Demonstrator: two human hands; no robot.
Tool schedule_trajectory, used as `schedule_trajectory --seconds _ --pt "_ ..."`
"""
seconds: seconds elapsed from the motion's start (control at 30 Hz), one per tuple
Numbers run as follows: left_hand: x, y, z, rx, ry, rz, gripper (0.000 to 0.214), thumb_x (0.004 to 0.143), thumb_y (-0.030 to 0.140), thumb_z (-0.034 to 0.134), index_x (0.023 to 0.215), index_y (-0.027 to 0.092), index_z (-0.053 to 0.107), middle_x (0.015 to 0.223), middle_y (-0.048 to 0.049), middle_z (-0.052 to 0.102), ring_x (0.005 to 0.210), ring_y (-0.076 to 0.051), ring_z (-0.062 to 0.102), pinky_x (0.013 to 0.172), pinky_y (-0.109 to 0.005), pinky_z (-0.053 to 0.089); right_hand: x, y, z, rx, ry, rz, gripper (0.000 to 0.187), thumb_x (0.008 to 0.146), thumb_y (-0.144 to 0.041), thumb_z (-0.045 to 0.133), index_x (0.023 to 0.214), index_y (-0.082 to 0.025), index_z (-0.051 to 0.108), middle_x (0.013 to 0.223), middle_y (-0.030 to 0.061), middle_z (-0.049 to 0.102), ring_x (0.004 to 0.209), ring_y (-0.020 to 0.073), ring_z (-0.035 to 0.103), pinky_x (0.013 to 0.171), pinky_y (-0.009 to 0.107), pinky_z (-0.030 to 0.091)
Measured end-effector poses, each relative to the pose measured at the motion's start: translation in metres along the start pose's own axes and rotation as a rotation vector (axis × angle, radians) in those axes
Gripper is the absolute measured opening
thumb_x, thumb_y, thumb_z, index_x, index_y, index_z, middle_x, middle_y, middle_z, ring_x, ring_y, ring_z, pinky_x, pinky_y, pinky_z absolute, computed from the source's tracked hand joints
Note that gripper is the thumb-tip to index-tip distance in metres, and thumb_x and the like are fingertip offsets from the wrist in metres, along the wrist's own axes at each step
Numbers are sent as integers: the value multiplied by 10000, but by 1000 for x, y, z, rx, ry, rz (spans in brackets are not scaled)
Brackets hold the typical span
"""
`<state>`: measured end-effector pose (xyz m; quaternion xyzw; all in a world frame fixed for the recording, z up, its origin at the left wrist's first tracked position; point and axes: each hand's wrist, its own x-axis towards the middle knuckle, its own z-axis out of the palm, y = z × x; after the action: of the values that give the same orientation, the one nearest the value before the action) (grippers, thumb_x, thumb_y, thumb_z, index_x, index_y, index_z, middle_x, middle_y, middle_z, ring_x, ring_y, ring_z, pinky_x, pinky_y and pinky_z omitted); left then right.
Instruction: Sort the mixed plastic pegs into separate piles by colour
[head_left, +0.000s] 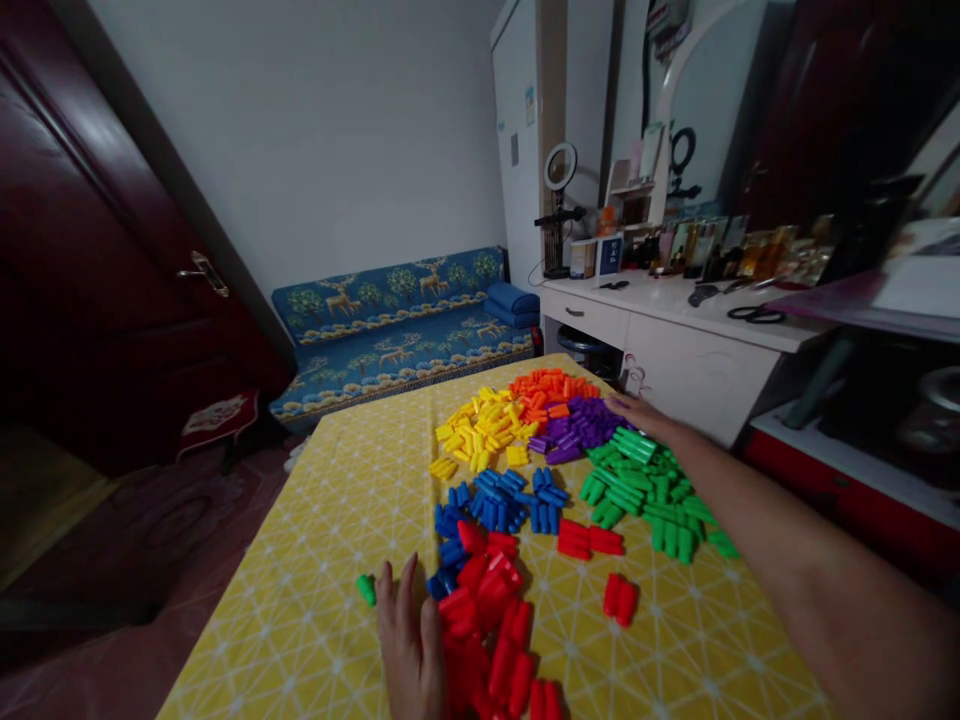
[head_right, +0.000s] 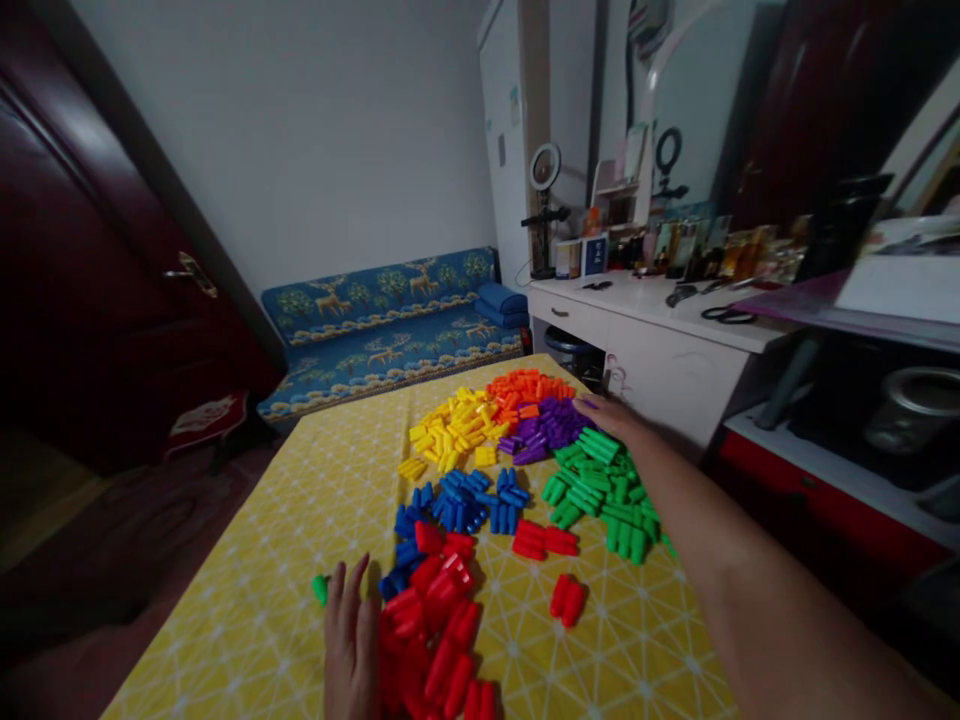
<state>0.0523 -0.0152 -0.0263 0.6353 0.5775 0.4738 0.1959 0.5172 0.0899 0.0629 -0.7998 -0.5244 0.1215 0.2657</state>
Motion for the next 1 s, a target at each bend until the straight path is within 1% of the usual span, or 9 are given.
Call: schedule_trajectory --seconds 0.1,0.23,0.47,0.6,0.67,0.73,0.83,0.9,1.0 --pt "-2 4 -2 -44 -46 -89 530 975 508 298 1435 271 414 1611 -53 220 1500 -247 110 1208 -484 150 -1 -8 20 -22 -120 -27 750 850 -750 352 1301 -213 616 1401 77 553 1318 306 472 1116 448 329" --pt "-1 12 -3 -63 -96 -147 546 961 538 334 1430 273 423 1617 -53 204 1495 -252 145 1207 -475 161 -28 -47 43 -60 -205 -107 703 834 -725 446 1312 -235 606 1415 81 539 1339 337 438 1118 496 299" --pt "2 14 -6 -170 -60 -150 562 953 552 350 1412 243 448 1605 -72 241 1492 -254 155 1212 -461 154 -130 -149 90 -40 -273 -365 540 940 -599 370 1297 -269 604 1382 48 573 1322 253 464 1124 428 303" --pt "2 14 -12 -248 -40 -160 577 938 567 378 1399 229 459 1590 -83 275 1489 -259 170 1216 -458 141 -180 -170 95 186 -342 -598 572 940 -591 399 1378 -246 527 1403 65 553 1289 229 507 1088 389 376" --pt "2 14 -14 -282 -24 -169 586 929 580 385 1371 208 487 1561 -98 332 1479 -262 204 1217 -455 144 -186 -155 85 324 -291 -681 542 946 -556 418 1361 -231 542 1375 72 577 1262 220 533 1073 375 403" --pt "2 14 -15 -305 -9 -179 587 926 588 381 1343 195 511 1537 -103 369 1470 -261 231 1217 -449 152 -178 -118 68 333 -96 -634 476 949 -522 415 1264 -228 619 1294 79 632 1211 227 569 1058 397 423" --pt "3 14 -14 -313 -1 -176 568 929 576 385 1333 201 522 1533 -92 375 1460 -255 256 1213 -429 180 -148 -34 39 137 315 -403 485 921 -543 395 1121 -208 683 1209 124 656 1183 281 574 1066 486 407" --pt "3 14 -12 -311 -3 -161 546 932 560 395 1325 206 530 1521 -87 393 1450 -250 280 1206 -415 209 -131 24 24 15 480 -249 541 905 -573 361 1140 -191 664 1250 146 626 1242 307 529 1097 519 364" --pt "4 13 -9 -308 11 -145 515 933 545 407 1296 213 559 1493 -82 434 1436 -253 307 1197 -412 233 -124 82 16 9 430 -107 649 876 -608 344 1263 -146 583 1356 176 554 1311 326 472 1121 508 346"
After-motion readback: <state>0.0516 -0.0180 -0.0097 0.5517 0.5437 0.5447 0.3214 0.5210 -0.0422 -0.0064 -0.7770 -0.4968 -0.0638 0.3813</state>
